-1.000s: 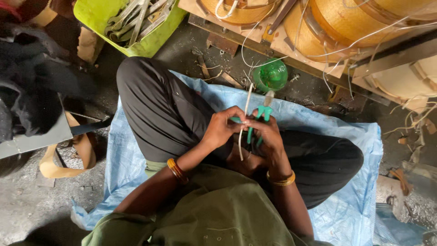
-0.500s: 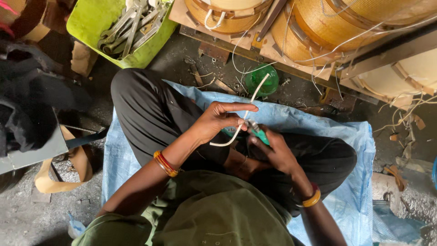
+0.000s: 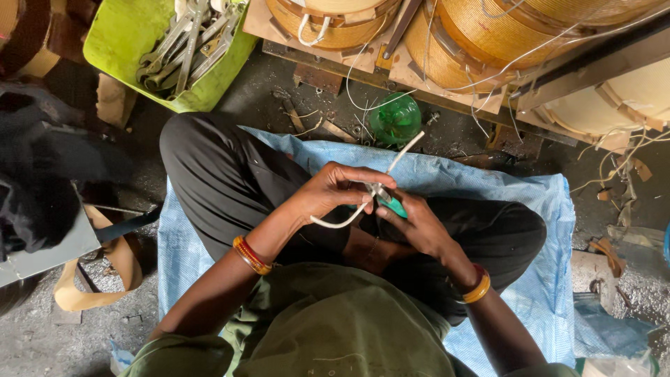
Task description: The person sits on the floor and uses pliers to strip and cut white insulated wires. They then insert the stripped ends into slots on stacked cylindrical coils and secure them by hand.
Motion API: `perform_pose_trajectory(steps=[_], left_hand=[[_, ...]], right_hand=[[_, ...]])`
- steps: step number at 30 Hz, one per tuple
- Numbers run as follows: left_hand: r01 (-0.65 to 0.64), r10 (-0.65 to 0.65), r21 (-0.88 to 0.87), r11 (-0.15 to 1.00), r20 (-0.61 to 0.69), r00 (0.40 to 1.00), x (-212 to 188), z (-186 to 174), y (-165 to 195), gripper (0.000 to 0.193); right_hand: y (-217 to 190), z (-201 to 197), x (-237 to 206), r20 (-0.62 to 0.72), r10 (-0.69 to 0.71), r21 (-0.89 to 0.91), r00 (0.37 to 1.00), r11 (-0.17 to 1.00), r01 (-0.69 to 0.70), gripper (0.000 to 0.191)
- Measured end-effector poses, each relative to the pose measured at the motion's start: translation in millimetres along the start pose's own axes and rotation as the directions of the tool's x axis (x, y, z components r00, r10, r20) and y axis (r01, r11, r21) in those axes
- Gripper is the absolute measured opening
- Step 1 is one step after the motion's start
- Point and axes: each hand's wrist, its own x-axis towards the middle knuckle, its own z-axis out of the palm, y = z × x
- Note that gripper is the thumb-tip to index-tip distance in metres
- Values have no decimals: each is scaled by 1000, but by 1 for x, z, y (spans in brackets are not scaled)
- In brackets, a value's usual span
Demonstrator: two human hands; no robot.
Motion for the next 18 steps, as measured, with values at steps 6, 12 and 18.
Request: perform_pose_trajectory(steps=[6,12,18], left_hand=[[59,-57,-60,996,33,998,-2,1,-7,44],[16,11,122,992,-214,977,-15,-22,-12,54],[225,-200,349,910,-107,974,-5,-40,-30,51]], right_hand=[[11,15,0,-46,-10,8,999,1000,11,31],[8,7,18,-37,101,-527,994,843,-106,40],[-15,-6,16,-131,-639,-829,758,489,270,49]])
